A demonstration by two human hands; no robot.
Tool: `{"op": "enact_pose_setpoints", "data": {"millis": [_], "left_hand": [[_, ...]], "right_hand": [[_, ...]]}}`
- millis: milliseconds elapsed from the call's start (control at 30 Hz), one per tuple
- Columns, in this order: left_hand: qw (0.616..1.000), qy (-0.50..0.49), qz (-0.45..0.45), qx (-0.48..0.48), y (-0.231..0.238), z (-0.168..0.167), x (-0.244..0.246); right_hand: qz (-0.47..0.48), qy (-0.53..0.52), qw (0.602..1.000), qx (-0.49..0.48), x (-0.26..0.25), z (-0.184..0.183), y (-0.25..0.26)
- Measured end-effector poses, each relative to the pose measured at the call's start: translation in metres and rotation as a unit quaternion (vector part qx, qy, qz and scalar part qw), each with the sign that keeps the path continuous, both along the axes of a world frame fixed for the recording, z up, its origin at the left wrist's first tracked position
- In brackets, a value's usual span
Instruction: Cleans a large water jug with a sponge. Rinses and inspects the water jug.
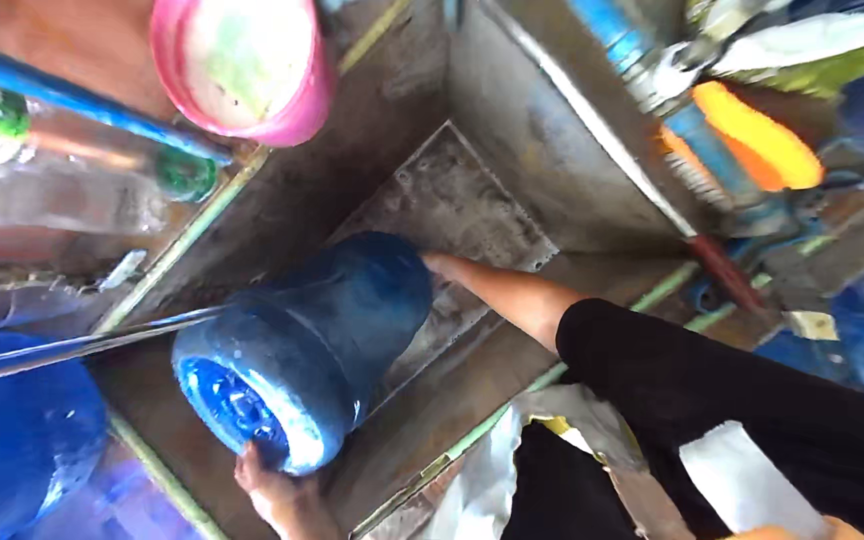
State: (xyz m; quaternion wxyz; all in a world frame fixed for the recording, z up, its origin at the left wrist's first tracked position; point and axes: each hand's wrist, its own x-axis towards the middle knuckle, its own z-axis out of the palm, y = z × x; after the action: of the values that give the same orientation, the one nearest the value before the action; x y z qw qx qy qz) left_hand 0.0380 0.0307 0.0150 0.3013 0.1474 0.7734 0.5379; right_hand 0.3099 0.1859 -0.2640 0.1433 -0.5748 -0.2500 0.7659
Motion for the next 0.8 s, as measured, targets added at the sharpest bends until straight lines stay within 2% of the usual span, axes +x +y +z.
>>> {"op": "enact_pose_setpoints", "data": {"millis": [33, 67, 100, 133, 167, 233, 300, 333, 433, 500, 667, 800], "left_hand": [[1.0, 0.008, -0.007, 0.008, 0.004, 0.003, 0.007], [1.0, 0.015, -0.015, 0.022, 0.008, 0.006, 0.013], [0.999, 0.018, -0.019, 0.035, 0.013, 0.008, 0.018], [0.999, 0.018, -0.025, 0.045, 0.017, 0.01, 0.023], [0.998, 0.017, -0.031, 0.057, 0.021, 0.011, 0.028], [0.996, 0.01, -0.047, 0.081, 0.03, 0.016, 0.038], [0.993, 0.005, -0.051, 0.111, 0.038, 0.016, 0.046], [0.991, 0.007, -0.05, 0.121, 0.041, 0.017, 0.049], [0.99, 0.019, -0.046, 0.134, 0.049, 0.021, 0.058], [0.99, 0.029, -0.043, 0.134, 0.052, 0.021, 0.067], [0.994, 0.031, -0.018, 0.104, 0.055, 0.03, 0.082], [0.995, 0.028, -0.003, 0.096, 0.057, 0.034, 0.087]], "right_hand": [[0.001, -0.062, 0.966, 0.249, 0.012, -0.019, -0.018], [-0.043, -0.136, 0.884, 0.446, 0.022, -0.017, -0.021], [0.097, -0.222, 0.91, 0.335, 0.043, 0.078, -0.003], [0.164, -0.288, 0.898, 0.287, 0.054, 0.155, 0.01], [0.21, -0.331, 0.874, 0.287, 0.065, 0.215, 0.018], [0.274, -0.357, 0.834, 0.318, 0.103, 0.302, 0.03], [0.21, -0.432, 0.786, 0.39, 0.155, 0.352, 0.027], [0.173, -0.486, 0.765, 0.386, 0.181, 0.371, 0.027], [0.076, -0.614, 0.723, 0.308, 0.247, 0.397, 0.043], [0.043, -0.627, 0.732, 0.264, 0.276, 0.392, 0.055], [-0.004, -0.633, 0.734, 0.244, 0.258, 0.372, 0.082], [0.056, -0.607, 0.737, 0.291, 0.248, 0.376, 0.091]]}}
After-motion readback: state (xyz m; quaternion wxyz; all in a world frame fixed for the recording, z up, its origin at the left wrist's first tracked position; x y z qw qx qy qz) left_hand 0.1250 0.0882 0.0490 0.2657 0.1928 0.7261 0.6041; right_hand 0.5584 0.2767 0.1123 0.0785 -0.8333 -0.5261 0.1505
